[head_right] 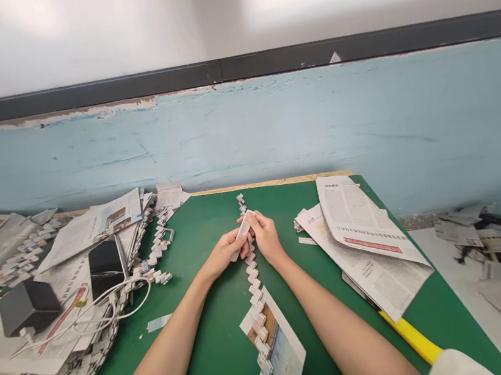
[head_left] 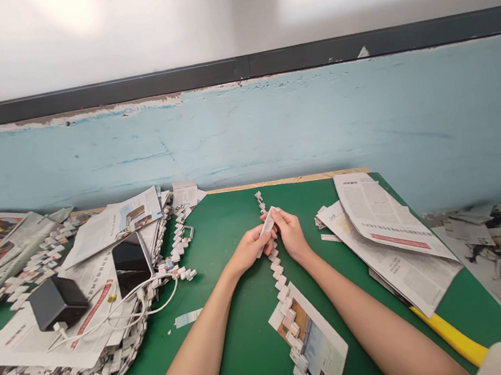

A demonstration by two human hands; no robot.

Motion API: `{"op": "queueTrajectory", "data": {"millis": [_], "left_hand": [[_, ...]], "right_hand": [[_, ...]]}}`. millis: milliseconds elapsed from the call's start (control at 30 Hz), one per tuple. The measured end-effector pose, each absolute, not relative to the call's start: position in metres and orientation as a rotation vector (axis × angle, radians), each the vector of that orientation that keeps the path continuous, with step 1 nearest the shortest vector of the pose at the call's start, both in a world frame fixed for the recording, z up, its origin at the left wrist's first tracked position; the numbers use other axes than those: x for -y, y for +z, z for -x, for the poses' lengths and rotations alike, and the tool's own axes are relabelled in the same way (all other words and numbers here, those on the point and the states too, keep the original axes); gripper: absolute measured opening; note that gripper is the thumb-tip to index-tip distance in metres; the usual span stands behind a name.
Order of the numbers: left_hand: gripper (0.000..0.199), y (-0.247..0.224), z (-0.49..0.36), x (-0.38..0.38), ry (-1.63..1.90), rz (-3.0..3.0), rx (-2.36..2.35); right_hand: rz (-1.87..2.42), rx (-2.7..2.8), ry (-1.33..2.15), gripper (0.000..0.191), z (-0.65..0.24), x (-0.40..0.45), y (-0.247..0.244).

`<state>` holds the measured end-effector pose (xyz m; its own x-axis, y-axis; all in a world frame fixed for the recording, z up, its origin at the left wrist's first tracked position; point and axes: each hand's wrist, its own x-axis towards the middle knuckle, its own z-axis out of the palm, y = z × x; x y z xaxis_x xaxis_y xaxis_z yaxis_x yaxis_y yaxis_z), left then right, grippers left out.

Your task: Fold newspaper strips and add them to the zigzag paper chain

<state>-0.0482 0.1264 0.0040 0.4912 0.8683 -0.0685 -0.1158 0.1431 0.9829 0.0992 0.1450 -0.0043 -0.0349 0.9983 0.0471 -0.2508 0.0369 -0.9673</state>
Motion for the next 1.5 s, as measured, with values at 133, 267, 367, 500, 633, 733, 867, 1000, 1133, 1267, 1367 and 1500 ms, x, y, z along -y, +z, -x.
{"op": "queueTrajectory", "data": {"millis": [133, 267, 367, 500, 633, 733, 867, 1000, 1133, 1267, 1367, 1500], "left_hand": [[0.048, 0.003, 0.049, -0.127, 0.842, -1.236, -0.784], [0.049, -0.001, 0.048, -0.128, 0.852, -1.251, -0.830], [0.052, -0.004, 0.048, -0.128, 0.859, -1.250, -0.854], [0.049, -0.006, 0.048, -0.129, 0.873, -1.233, -0.826], [0.047, -0.008, 0.049, -0.129, 0.871, -1.227, -0.822], [0.047, -0.010, 0.049, -0.129, 0.870, -1.231, -0.826], [0.050, -0.010, 0.048, -0.129, 0.863, -1.231, -0.849], [0.053, -0.007, 0.047, -0.129, 0.865, -1.237, -0.860], [0.055, -0.005, 0.047, -0.128, 0.861, -1.242, -0.871], [0.057, -0.006, 0.046, -0.128, 0.861, -1.241, -0.885], [0.058, -0.008, 0.046, -0.129, 0.860, -1.243, -0.903], [0.056, -0.008, 0.046, -0.130, 0.834, -1.265, -0.920]], "right_hand": [[0.966, 1.084, 1.321, 0.050, -0.099, -0.144, -0.003], [0.973, 1.111, 1.292, 0.049, -0.099, -0.144, -0.002], [0.983, 1.145, 1.280, 0.048, -0.100, -0.143, -0.003], [0.968, 1.196, 1.275, 0.047, -0.101, -0.145, -0.005], [0.969, 1.218, 1.258, 0.046, -0.102, -0.145, -0.009], [0.981, 1.227, 1.239, 0.046, -0.102, -0.146, -0.010], [0.994, 1.225, 1.233, 0.046, -0.102, -0.146, -0.010], [0.995, 1.215, 1.232, 0.046, -0.101, -0.146, -0.008], [0.992, 1.201, 1.173, 0.047, -0.101, -0.144, -0.006], [0.991, 1.208, 1.192, 0.044, -0.101, -0.143, -0.009], [0.987, 1.209, 1.208, 0.045, -0.101, -0.143, -0.011], [1.011, 1.219, 1.115, 0.047, -0.101, -0.143, -0.011]]}}
